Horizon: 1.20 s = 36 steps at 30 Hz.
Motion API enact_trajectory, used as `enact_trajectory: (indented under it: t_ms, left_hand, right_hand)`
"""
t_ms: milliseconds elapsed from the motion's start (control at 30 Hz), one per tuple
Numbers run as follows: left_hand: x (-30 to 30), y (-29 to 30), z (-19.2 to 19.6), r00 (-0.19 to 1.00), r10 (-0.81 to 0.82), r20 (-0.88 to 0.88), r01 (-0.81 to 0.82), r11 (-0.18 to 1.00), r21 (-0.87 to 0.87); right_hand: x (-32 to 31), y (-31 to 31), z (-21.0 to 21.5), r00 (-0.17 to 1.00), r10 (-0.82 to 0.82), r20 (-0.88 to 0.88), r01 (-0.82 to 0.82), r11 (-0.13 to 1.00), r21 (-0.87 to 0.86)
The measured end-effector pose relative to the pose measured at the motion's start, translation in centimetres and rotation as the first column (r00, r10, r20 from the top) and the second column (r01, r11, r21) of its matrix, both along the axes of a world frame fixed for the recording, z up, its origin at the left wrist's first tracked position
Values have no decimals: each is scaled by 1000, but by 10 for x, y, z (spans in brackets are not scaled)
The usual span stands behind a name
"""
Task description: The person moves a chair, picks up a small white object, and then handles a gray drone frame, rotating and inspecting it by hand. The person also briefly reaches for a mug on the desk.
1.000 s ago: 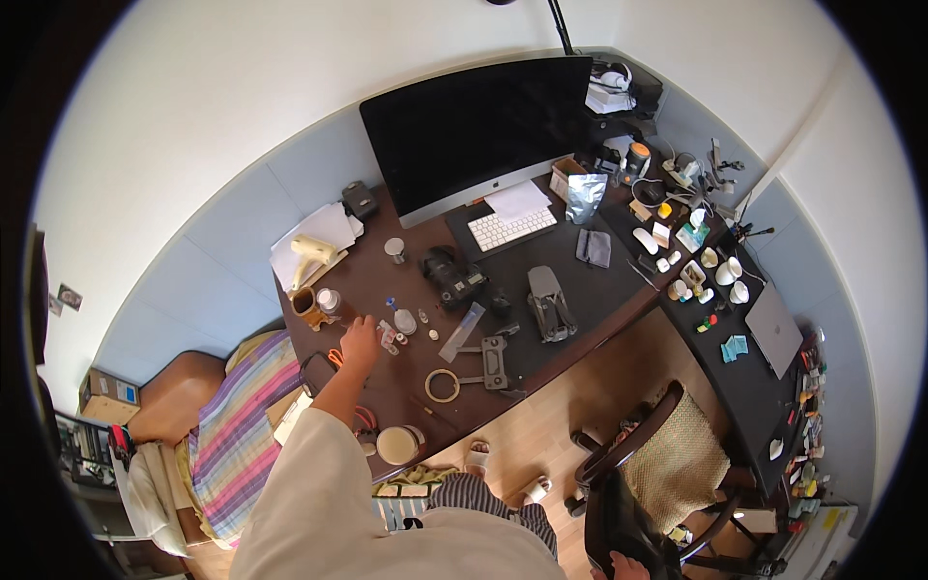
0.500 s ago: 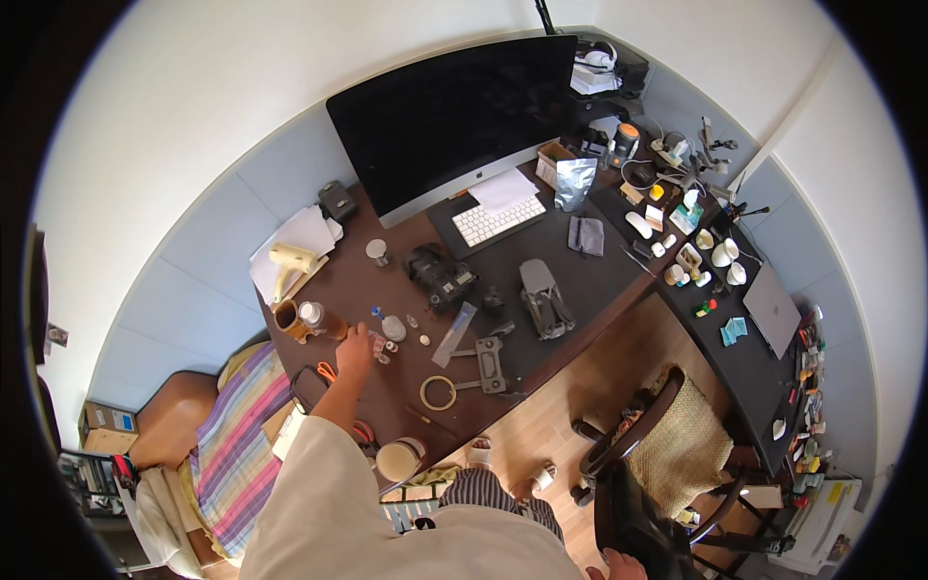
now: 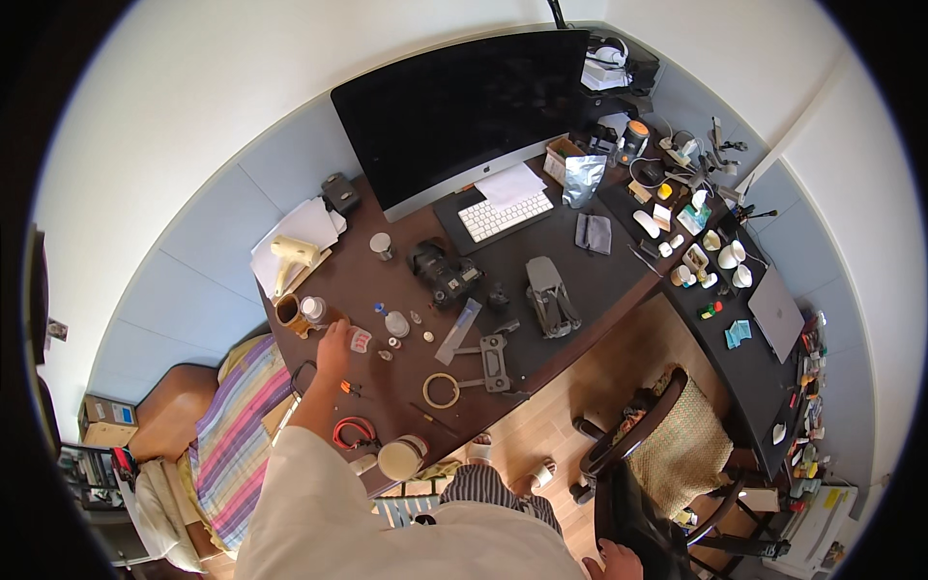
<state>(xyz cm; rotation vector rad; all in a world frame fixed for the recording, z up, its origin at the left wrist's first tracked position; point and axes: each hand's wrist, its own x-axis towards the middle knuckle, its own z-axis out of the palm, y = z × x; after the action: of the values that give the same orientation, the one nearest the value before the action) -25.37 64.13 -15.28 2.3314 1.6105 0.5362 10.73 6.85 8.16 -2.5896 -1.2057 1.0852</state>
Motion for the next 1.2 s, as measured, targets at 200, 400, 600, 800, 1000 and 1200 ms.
enact_trajectory:
  t_ms: [200, 400, 600, 800, 1000, 1200]
  left_hand:
    - [-16, -22, 104, 996, -19, 92, 16, 999, 35]
    - [30, -101, 211, 937, -345, 55, 345, 939, 13]
    - [121, -208, 260, 601, -767, 225, 790, 613, -22]
    - [176, -255, 268, 550, -835, 0, 826, 544, 143]
    - [187, -261, 264, 549, -833, 69, 833, 552, 38]
    - [177, -246, 263, 640, -673, 370, 731, 682, -23]
  right_hand:
    - [21, 34, -13, 979, 160, 126, -181, 968, 173]
    - [7, 132, -6, 986, 52, -157, 30, 876, 481]
    - [-48, 204, -13, 851, 177, -494, 198, 764, 614]
    - [-64, 204, -32, 958, 186, -219, 33, 687, 726]
    - [-54, 192, -63, 994, 105, -35, -48, 687, 725]
    - [-52, 195, -36, 831, -81, -551, 468, 638, 612]
